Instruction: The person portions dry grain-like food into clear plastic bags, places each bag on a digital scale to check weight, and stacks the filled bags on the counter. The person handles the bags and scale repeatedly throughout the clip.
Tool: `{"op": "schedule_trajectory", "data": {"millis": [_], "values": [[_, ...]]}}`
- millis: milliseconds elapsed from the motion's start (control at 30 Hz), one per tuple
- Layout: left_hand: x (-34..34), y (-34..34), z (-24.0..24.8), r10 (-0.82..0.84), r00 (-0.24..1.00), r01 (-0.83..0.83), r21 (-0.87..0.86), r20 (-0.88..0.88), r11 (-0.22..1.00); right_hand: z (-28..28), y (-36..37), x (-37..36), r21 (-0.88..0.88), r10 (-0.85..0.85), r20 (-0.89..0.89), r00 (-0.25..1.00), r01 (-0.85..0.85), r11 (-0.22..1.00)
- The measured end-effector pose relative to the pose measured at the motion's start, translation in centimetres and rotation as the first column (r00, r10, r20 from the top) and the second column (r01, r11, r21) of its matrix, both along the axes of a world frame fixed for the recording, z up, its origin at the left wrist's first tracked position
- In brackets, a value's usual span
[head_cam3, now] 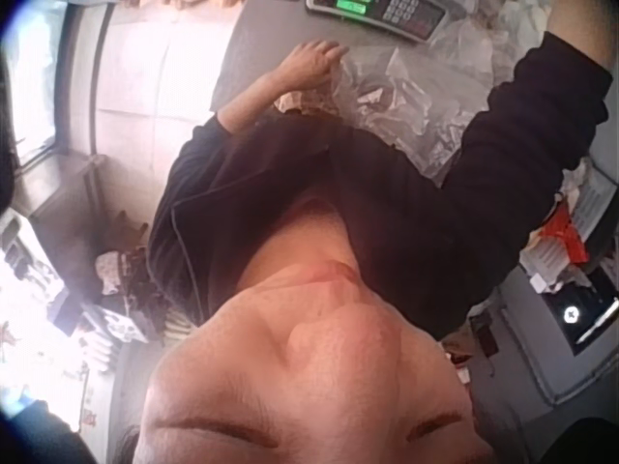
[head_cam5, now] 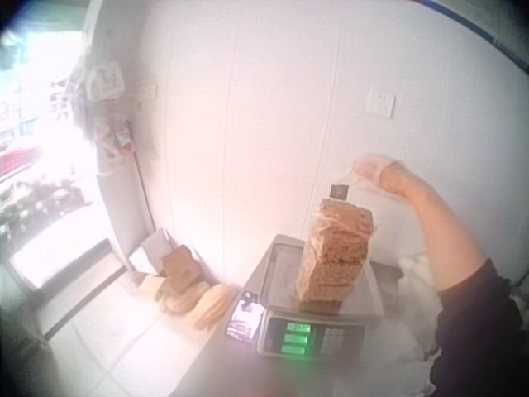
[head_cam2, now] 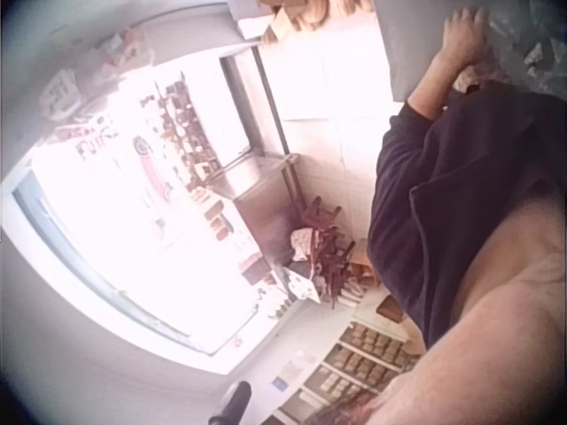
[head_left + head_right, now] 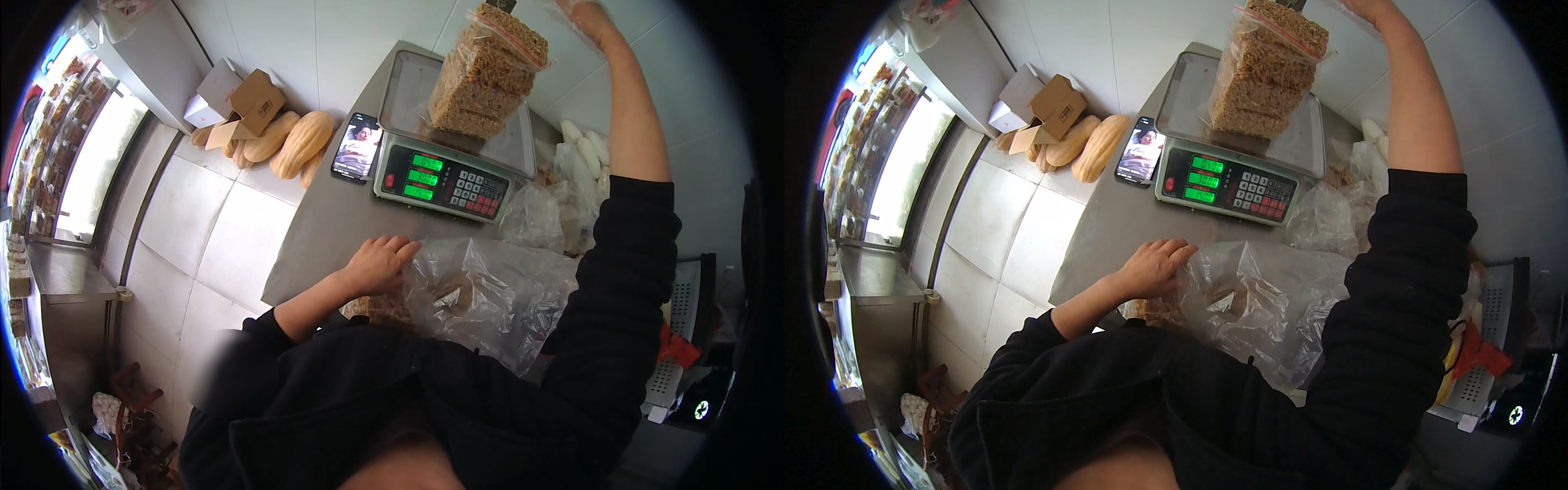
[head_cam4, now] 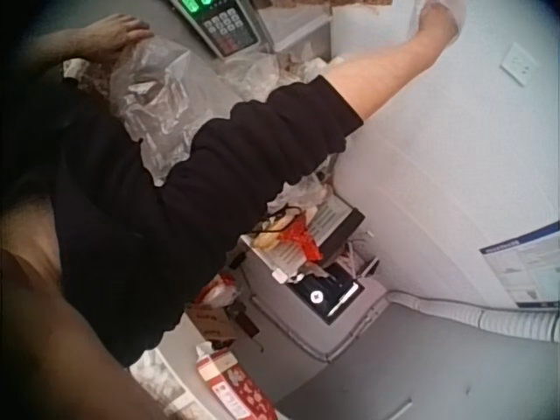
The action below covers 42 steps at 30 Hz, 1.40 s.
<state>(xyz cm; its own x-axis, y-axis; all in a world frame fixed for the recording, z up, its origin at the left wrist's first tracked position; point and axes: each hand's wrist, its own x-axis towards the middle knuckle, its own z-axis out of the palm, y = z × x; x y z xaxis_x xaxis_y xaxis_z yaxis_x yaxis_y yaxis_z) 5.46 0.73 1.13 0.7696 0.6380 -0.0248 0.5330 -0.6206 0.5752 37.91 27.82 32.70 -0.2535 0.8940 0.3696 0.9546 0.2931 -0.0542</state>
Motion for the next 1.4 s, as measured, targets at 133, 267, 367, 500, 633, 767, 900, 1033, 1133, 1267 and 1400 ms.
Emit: {"op": "schedule_trajectory", "data": {"millis": [133, 267, 367, 500, 633, 767, 900, 1033, 1133, 1267, 1400], "values": [[0.0, 0.1, -0.1, -0.004, 1.000, 0.004, 0.007, 0.011, 1.000, 0.1, -0.1, 0.6, 0.099, -0.019, 0.031, 0.999, 0.016, 0.995], [0.0, 0.1, -0.1, -0.008, 1.000, 0.008, 0.000, 0.011, 1.000, 0.0, 0.2, 0.6, 0.172, 0.012, 0.096, 0.995, -0.028, 0.985], [0.0, 0.1, 0.0, -0.004, 1.000, 0.004, -0.001, 0.002, 1.000, 0.3, 0.6, -0.1, 0.171, -0.017, 0.101, 0.995, 0.000, 0.985], [0.0, 0.2, 0.1, -0.017, 1.000, 0.016, -0.021, -0.015, 1.000, 0.3, 1.4, -1.6, 0.068, -0.051, 0.391, 0.919, 0.026, 0.997], [0.0, 0.3, 0.1, -0.019, 1.000, 0.018, -0.030, -0.020, 0.999, -1.8, 2.1, -1.5, -0.145, 0.055, 0.165, 0.985, -0.031, 0.989], [0.0, 0.2, 0.0, -0.024, 0.999, 0.023, -0.021, -0.034, 1.000, -4.4, 3.0, 0.1, -0.001, 0.374, 0.343, 0.862, -0.398, 0.917], [0.0, 0.2, 0.1, -0.026, 0.999, 0.025, -0.026, -0.033, 0.999, -5.4, 3.1, 0.1, -0.219, -0.049, 0.078, 0.996, 0.065, 0.974], [0.0, 0.3, 0.3, -0.030, 0.999, 0.029, -0.023, -0.038, 0.999, -5.2, 1.7, -1.8, -0.347, -0.039, 0.078, 0.996, 0.064, 0.936], [0.1, 0.2, 0.4, -0.033, 0.998, 0.032, -0.029, -0.051, 0.999, -4.9, 0.4, -3.0, -0.384, -0.036, 0.067, 0.997, 0.059, 0.921], [-0.1, 0.6, 0.6, -0.048, 0.997, 0.046, -0.039, -0.054, 0.998, -4.7, -1.0, -3.8, -0.408, -0.001, 0.040, 0.999, 0.017, 0.913], [-2.4, 2.2, 0.2, 0.038, 0.995, -0.011, -0.300, 0.088, 0.954, -4.9, -2.1, -4.3, -0.404, -0.018, -0.064, 0.998, -0.009, 0.915]]}}
